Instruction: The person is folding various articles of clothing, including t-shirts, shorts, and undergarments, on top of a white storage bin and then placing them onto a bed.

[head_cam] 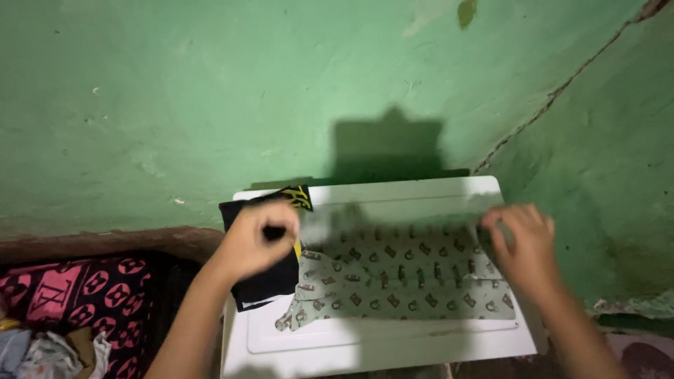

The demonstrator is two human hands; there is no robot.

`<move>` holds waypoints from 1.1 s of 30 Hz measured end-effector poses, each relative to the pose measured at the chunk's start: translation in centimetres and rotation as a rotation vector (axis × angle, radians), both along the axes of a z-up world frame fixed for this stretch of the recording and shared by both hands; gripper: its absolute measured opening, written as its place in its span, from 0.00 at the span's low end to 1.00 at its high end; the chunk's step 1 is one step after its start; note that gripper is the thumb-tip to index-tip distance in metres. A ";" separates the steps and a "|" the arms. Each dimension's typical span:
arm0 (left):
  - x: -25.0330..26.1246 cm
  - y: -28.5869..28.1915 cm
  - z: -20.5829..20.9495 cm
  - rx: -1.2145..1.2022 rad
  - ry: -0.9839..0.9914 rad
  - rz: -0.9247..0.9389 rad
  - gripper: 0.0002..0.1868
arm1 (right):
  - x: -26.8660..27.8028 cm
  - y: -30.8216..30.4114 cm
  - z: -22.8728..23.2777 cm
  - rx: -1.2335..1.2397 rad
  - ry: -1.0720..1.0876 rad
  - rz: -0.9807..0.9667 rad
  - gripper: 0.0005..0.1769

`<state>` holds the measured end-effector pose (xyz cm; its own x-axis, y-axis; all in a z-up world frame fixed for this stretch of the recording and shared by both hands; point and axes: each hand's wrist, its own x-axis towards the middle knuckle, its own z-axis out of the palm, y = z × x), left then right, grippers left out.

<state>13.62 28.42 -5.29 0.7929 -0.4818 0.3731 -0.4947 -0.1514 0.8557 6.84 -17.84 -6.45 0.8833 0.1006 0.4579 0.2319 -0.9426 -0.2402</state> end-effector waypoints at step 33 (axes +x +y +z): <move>-3.5 -6.7 -1.8 0.934 -0.378 0.363 0.39 | -5.4 6.1 -2.6 0.064 0.257 -0.563 0.27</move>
<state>10.07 21.70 -7.06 0.8564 -0.4623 0.2299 -0.4972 -0.8585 0.1254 1.45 -11.76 -9.10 0.8755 -0.4334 0.2134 -0.3694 -0.8853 -0.2825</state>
